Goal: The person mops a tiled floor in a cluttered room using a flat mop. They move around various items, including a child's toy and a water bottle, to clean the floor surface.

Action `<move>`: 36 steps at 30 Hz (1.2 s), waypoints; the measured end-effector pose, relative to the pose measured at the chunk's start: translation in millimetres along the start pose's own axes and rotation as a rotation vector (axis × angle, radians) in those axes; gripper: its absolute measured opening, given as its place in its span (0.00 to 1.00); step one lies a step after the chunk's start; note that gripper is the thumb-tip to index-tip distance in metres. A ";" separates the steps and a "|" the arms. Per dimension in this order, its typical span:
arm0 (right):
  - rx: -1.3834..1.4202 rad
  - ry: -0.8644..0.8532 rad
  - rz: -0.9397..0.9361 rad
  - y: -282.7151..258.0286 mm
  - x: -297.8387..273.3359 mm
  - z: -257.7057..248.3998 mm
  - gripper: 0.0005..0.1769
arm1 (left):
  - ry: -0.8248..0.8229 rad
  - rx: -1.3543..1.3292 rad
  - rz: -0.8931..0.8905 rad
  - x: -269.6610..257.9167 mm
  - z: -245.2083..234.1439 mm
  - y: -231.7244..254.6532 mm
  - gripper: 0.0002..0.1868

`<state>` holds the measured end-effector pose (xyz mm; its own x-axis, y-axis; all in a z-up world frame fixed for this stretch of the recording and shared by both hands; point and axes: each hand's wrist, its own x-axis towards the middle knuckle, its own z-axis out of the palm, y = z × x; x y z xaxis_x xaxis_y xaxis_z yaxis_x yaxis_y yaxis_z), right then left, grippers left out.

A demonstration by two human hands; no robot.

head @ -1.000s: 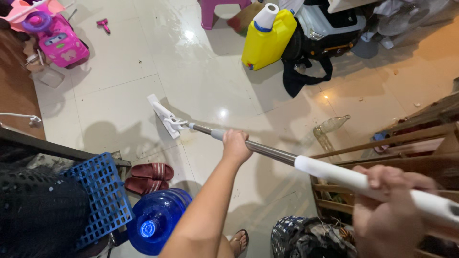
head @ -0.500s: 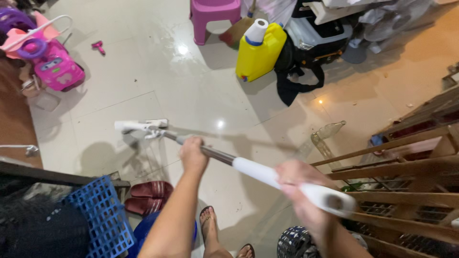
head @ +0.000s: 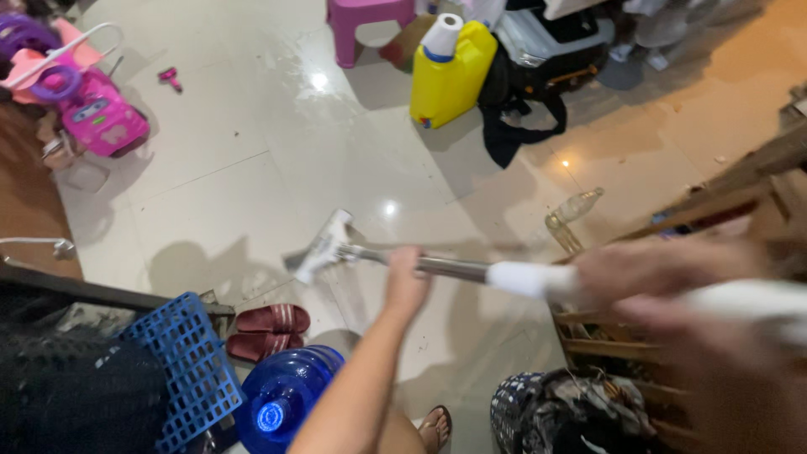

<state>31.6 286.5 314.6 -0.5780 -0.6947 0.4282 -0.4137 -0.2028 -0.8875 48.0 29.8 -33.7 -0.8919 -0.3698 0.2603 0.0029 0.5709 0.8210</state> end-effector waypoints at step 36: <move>-0.022 1.064 -0.017 95.2 21.7 -85.2 0.12 | -0.586 0.061 0.274 244.9 183.5 52.8 0.14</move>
<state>-80.2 310.9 253.9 -0.8852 0.2709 0.3783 -0.4338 -0.1868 -0.8814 -253.3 103.9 -19.8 -0.9616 0.2462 0.1216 0.2548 0.6352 0.7291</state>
